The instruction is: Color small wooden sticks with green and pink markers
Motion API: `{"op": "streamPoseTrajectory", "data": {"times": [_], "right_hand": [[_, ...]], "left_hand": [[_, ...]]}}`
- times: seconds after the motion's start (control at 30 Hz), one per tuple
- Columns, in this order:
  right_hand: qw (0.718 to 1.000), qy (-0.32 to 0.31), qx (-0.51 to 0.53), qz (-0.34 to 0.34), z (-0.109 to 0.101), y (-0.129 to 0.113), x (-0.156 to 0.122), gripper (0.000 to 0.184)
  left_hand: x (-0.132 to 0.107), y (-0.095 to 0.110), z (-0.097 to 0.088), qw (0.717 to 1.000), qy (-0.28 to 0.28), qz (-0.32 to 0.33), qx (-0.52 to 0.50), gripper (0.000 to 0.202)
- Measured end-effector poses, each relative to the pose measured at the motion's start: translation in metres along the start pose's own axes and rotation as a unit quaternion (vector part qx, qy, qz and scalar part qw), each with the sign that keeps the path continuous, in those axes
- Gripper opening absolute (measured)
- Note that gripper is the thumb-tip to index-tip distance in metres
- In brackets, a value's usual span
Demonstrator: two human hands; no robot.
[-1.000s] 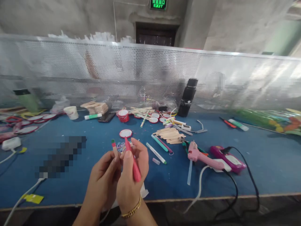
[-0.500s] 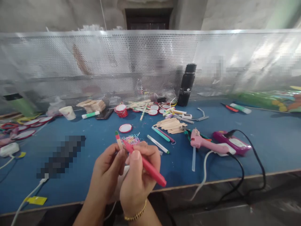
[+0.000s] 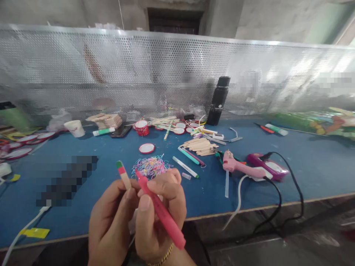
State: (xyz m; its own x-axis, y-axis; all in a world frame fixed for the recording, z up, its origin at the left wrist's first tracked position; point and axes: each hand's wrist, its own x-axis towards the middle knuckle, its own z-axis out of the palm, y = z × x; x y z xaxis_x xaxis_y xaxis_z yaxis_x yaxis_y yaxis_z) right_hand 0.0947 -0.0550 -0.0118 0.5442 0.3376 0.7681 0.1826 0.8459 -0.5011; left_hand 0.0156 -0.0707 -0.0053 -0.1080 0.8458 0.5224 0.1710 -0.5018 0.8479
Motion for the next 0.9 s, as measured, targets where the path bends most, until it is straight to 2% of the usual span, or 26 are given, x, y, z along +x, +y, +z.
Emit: {"op": "streamPoseTrajectory", "data": {"times": [0.17, 0.33, 0.53, 0.9], "right_hand": [[1.0, 0.016, 0.024, 0.012, 0.002, 0.005, 0.0, 0.005], [0.998, -0.025, -0.043, -0.023, 0.003, 0.011, 0.002, 0.011], [0.998, -0.027, -0.055, -0.009, 0.004, 0.014, 0.001, 0.011], [0.994, -0.024, -0.099, -0.032, 0.008, 0.019, 0.0, 0.012]], "left_hand": [[0.006, -0.01, 0.006, 0.999, -0.03, -0.02, -0.029, 0.027], [0.008, -0.018, 0.007, 0.999, -0.029, -0.004, -0.019, 0.029], [0.013, -0.015, 0.005, 1.0, -0.024, 0.006, 0.014, 0.032], [0.018, -0.019, 0.004, 0.998, -0.046, -0.044, -0.011, 0.031]]}}
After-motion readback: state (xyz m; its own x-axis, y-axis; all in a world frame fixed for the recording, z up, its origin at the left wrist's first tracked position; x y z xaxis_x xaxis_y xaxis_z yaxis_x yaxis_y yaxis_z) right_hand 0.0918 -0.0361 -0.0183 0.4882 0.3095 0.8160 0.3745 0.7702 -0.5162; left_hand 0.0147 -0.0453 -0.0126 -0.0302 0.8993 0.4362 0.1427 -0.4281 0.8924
